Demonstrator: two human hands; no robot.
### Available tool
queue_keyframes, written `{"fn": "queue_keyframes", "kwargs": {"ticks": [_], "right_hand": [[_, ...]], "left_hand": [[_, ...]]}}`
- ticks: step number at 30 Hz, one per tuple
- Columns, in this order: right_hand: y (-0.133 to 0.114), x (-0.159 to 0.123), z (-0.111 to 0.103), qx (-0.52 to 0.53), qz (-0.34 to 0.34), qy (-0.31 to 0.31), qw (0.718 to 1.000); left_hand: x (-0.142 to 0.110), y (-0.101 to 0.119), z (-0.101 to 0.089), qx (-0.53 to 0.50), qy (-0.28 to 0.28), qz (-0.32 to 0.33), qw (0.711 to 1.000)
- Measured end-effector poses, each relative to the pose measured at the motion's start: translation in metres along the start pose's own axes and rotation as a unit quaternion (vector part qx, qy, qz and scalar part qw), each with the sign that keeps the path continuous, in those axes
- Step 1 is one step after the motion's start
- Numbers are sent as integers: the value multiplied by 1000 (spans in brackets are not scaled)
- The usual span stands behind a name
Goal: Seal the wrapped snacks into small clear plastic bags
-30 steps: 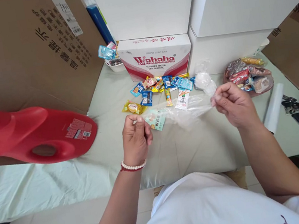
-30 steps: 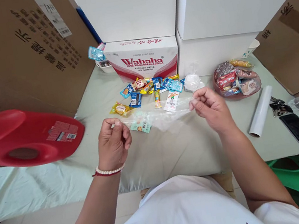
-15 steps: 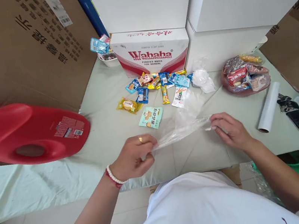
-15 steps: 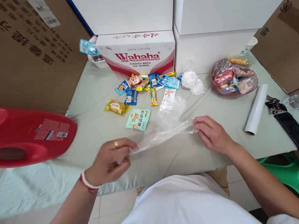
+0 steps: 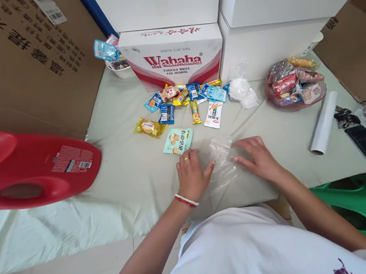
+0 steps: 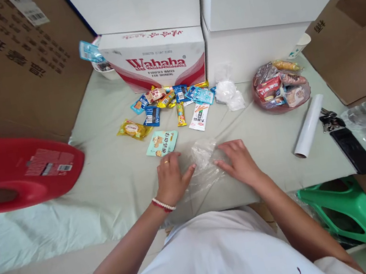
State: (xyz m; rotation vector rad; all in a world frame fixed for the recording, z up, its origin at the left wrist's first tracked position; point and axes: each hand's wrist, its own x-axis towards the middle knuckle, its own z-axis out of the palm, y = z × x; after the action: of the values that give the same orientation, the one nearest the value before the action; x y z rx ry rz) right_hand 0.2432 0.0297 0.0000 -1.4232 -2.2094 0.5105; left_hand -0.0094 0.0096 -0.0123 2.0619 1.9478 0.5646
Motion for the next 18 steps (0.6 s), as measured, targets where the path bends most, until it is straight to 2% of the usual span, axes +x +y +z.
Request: {"fn": "queue_keyframes", "kwargs": {"ticks": [2, 4, 7, 11, 15, 18], "right_hand": [[-5, 11, 14, 17, 15, -29, 999], [-8, 17, 22, 63, 32, -27, 997], [-4, 18, 21, 167, 112, 37, 979], [5, 8, 12, 286, 255, 116, 916], [11, -9, 10, 301, 313, 139, 890], [17, -23, 10, 279, 335, 132, 890]], "left_hand": [[4, 1, 9, -14, -35, 6, 999], [5, -2, 14, -72, -38, 2, 997], [3, -11, 14, -207, 16, -52, 977], [2, -21, 13, -344, 81, -147, 924], [0, -27, 15, -391, 127, -202, 889], [-5, -30, 16, -372, 137, -209, 894]]}}
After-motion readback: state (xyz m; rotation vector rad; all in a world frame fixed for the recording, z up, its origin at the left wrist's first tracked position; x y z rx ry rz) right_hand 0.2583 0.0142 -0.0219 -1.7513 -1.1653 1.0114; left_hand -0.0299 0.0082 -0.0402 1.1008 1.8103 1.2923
